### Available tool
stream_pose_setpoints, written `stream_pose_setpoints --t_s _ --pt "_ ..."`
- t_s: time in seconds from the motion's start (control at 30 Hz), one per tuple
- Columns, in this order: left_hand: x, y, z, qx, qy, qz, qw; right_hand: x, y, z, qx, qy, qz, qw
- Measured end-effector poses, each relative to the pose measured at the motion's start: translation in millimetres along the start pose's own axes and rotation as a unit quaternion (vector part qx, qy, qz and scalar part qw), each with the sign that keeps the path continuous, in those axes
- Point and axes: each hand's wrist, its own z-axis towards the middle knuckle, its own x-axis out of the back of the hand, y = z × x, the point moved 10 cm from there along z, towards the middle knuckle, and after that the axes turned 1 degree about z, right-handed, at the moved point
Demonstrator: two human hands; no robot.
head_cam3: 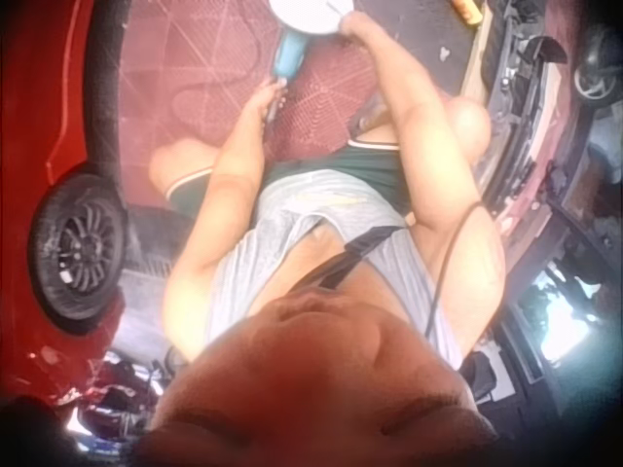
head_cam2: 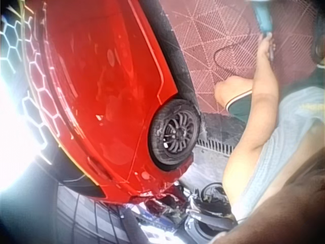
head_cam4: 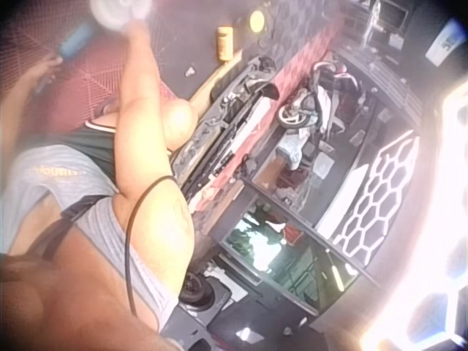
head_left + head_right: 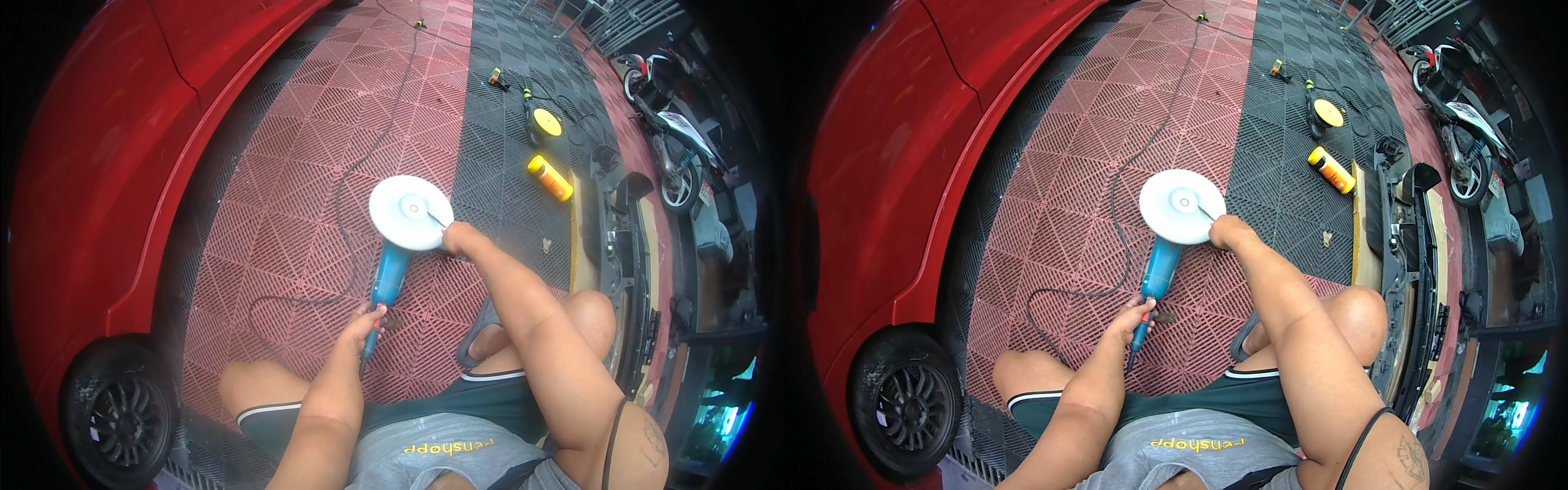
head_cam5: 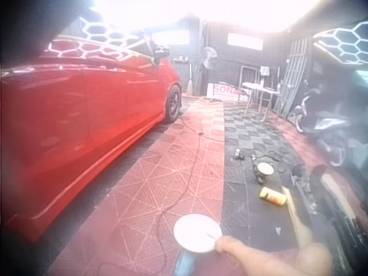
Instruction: The person sits on the floor and prepares a polishing machine. They then apply a liquid product to the rear side panel of a red car using a cloth. Finally, they use the polishing machine to buff the treated area of the car's bodywork.
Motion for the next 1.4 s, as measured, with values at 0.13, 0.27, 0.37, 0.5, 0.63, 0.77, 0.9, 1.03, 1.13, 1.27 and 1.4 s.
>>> stream_pose_setpoints --t_s 0.13,0.27,0.37,0.5,0.63,0.77,0.9,1.03,1.13,1.27,1.4 --pt "-1.6 2.2 -3.1 0.003 0.010 0.001 1.000 -2.7 1.1 1.4 0.009 0.003 -0.017 1.000" --pt "-4.6 2.1 -2.3 0.004 0.004 -0.001 1.000 -9.0 9.5 16.1 0.038 0.008 -0.059 0.997" --pt "1.1 0.5 -1.6 0.006 0.012 -0.004 1.000 -4.0 0.4 0.6 0.029 -0.002 -0.038 0.999" --pt "0.0 -0.5 -0.2 0.006 0.008 -0.005 1.000 0.8 -7.1 -12.4 0.051 0.001 -0.051 0.997" --pt "0.1 -1.9 1.4 0.003 0.001 -0.014 1.000 -5.9 -7.1 -3.2 0.056 -0.001 -0.061 0.997" --pt "-8.7 3.0 -3.2 -0.004 -0.007 -0.009 1.000 -15.1 13.2 22.4 0.091 0.027 -0.106 0.990" --pt "-2.0 2.9 -6.3 -0.002 0.011 -0.008 1.000 4.5 0.2 -26.2 0.016 -0.009 -0.035 0.999" --pt "-3.4 2.0 -5.5 0.000 0.006 -0.007 1.000 -3.0 22.9 -16.6 -0.009 -0.005 -0.018 1.000" --pt "-5.1 4.0 -7.6 0.001 0.006 -0.002 1.000 -6.5 32.0 -14.9 -0.006 0.000 -0.013 1.000" --pt "-5.8 5.6 -8.4 0.002 0.008 0.003 1.000 -12.0 38.9 -8.9 0.030 0.011 -0.025 0.999" --pt "-4.0 5.8 -9.1 0.002 0.015 0.007 1.000 -12.3 40.0 -13.9 0.018 -0.002 -0.018 1.000"
